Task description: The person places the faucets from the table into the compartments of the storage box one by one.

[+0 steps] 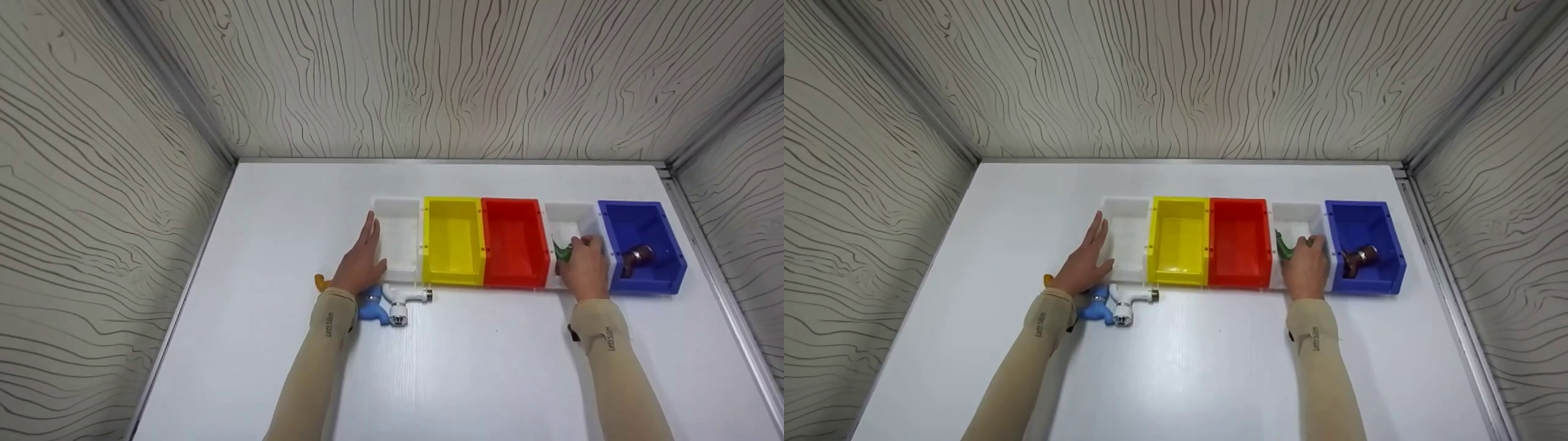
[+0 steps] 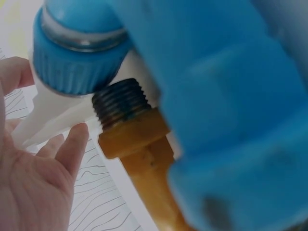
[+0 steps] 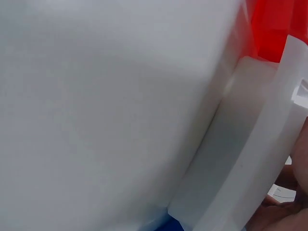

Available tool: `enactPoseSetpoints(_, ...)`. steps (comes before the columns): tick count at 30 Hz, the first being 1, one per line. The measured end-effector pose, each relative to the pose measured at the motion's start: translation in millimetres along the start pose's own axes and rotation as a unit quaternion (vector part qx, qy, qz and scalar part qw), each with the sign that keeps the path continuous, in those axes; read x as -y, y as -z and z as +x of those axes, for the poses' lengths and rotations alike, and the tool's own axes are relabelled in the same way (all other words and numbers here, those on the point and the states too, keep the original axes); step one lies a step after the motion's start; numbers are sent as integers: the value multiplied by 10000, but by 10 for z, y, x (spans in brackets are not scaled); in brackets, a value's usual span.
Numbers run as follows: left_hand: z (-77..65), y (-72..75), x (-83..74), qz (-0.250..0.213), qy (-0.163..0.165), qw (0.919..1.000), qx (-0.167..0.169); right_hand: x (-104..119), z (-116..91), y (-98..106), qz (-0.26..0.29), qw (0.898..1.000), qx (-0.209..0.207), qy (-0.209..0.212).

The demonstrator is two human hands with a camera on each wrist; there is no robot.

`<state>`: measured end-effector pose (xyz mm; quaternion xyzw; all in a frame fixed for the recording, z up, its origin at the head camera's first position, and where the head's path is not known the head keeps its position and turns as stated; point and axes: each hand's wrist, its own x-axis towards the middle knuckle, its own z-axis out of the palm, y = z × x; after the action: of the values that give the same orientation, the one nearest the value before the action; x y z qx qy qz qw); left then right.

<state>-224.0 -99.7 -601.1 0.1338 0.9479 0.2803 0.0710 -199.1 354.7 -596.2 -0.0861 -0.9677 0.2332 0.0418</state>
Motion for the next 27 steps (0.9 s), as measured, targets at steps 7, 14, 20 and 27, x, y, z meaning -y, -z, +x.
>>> enactPoseSetpoints(7,1,8,1,-3,185,9998,82,20,-1,8,201,9996,141,-112)
enactPoseSetpoints(14,13,-5,8,-95,357,9992,118,8,0,15,158,9998,73,-16)
enactPoseSetpoints(20,22,2,19,-227,475,9986,68,34,33,33,246,9995,173,9)
enactPoseSetpoints(27,37,-21,5,-251,406,9987,176,19,7,63,235,9986,400,-257)
